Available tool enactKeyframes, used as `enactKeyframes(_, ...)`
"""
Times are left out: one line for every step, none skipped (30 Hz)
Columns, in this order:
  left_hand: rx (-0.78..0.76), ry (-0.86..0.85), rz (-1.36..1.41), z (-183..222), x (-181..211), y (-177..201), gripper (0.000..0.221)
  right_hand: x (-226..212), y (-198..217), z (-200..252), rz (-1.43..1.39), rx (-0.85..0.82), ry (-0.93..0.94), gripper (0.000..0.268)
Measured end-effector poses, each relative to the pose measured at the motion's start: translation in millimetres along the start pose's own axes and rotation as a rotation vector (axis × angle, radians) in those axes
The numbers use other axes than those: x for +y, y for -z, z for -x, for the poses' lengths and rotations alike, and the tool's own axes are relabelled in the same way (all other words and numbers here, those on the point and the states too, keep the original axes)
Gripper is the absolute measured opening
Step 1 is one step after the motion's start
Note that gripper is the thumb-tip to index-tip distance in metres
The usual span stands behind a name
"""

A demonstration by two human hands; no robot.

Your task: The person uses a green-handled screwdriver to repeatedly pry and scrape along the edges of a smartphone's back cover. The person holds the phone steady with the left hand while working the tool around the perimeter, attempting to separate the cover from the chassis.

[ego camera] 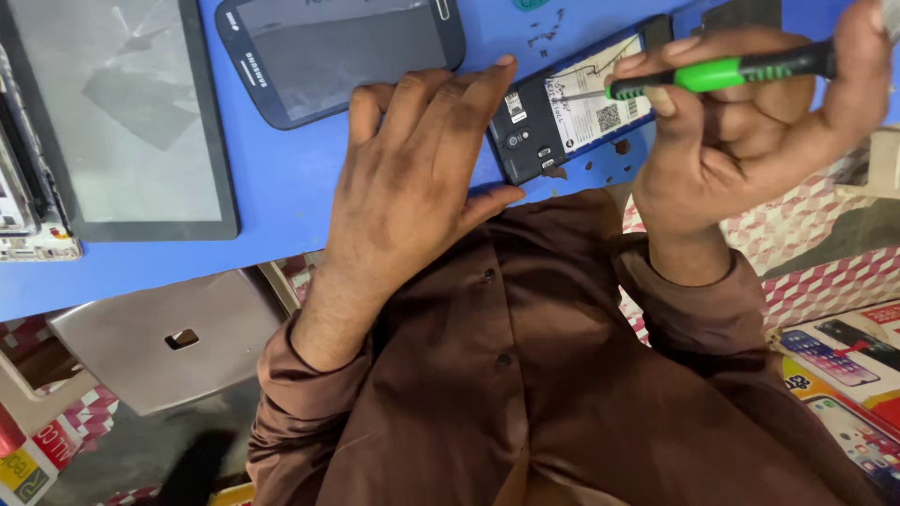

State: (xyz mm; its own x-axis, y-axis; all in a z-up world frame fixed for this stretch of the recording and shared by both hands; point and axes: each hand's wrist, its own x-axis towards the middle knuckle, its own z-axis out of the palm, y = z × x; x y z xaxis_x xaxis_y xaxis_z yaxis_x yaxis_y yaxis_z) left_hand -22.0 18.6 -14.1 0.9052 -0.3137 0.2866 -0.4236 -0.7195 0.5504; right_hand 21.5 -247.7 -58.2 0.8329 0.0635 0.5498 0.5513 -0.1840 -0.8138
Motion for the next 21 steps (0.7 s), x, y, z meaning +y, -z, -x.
enactKeyframes(0.005, 0.003, 0.004, 1, 0, 0, 0.094, 0, -4, -2, 0.015, -0.013, 0.009, 0.08)
enactKeyframes(0.009, 0.005, 0.01, 1, 0, -1, 0.094, -1, -6, -3, 0.026, -0.024, 0.013, 0.08)
enactKeyframes(0.01, 0.006, 0.013, 1, 0, -1, 0.094, -2, -8, -5, 0.036, -0.035, 0.019, 0.08)
enactKeyframes(0.01, 0.007, 0.017, 1, -1, -1, 0.094, -3, -10, -6, 0.046, -0.044, 0.025, 0.079)
enactKeyframes(0.006, 0.006, 0.018, 0, -1, -1, 0.094, -3, -12, -8, 0.058, -0.051, 0.029, 0.079)
enactKeyframes(0.002, 0.005, 0.02, 0, -2, -1, 0.094, -4, -12, -8, 0.07, -0.059, 0.032, 0.079)
enactKeyframes(0.001, 0.005, 0.023, 0, -2, 0, 0.093, -4, -14, -10, 0.081, -0.066, 0.041, 0.079)
enactKeyframes(0.0, 0.003, 0.028, 0, -1, 1, 0.093, -5, -14, -10, 0.096, -0.072, 0.048, 0.079)
enactKeyframes(0.005, -0.001, 0.03, -1, -1, 2, 0.093, -5, -15, -11, 0.111, -0.081, 0.057, 0.078)
enactKeyframes(0.011, -0.005, 0.031, -1, -1, 3, 0.093, -5, -16, -12, 0.129, -0.091, 0.069, 0.078)
enactKeyframes(0.022, -0.01, 0.03, -2, -1, 3, 0.093, -6, -16, -13, 0.148, -0.101, 0.083, 0.078)
enactKeyframes(0.035, -0.015, 0.027, -2, -1, 3, 0.094, -7, -17, -13, 0.162, -0.114, 0.096, 0.078)
enactKeyframes(0.024, -0.009, 0.033, -2, -1, 4, 0.093, -8, -17, -14, 0.172, -0.125, 0.11, 0.078)
enactKeyframes(0.013, -0.003, 0.039, -2, -1, 4, 0.092, -9, -17, -14, 0.19, -0.141, 0.124, 0.077)
enactKeyframes(0.007, -0.001, 0.041, -2, -1, 4, 0.092, -10, -17, -14, 0.207, -0.154, 0.137, 0.078)
enactKeyframes(0.001, 0.001, 0.043, -2, -2, 4, 0.092, -12, -18, -14, 0.222, -0.166, 0.15, 0.078)
enactKeyframes(0.001, -0.001, 0.041, -2, -2, 3, 0.093, -12, -18, -14, 0.206, -0.171, 0.154, 0.079)
enactKeyframes(-0.001, -0.003, 0.039, -1, -2, 3, 0.093, -14, -19, -15, 0.189, -0.175, 0.157, 0.08)
enactKeyframes(-0.003, -0.001, 0.037, -1, -2, 2, 0.093, -15, -20, -16, 0.172, -0.18, 0.16, 0.081)
enactKeyframes(-0.005, 0.0, 0.035, -1, -3, 2, 0.093, -16, -21, -16, 0.155, -0.184, 0.163, 0.083)
enactKeyframes(-0.008, 0.0, 0.034, -1, -3, 2, 0.093, -17, -22, -18, 0.155, -0.198, 0.173, 0.084)
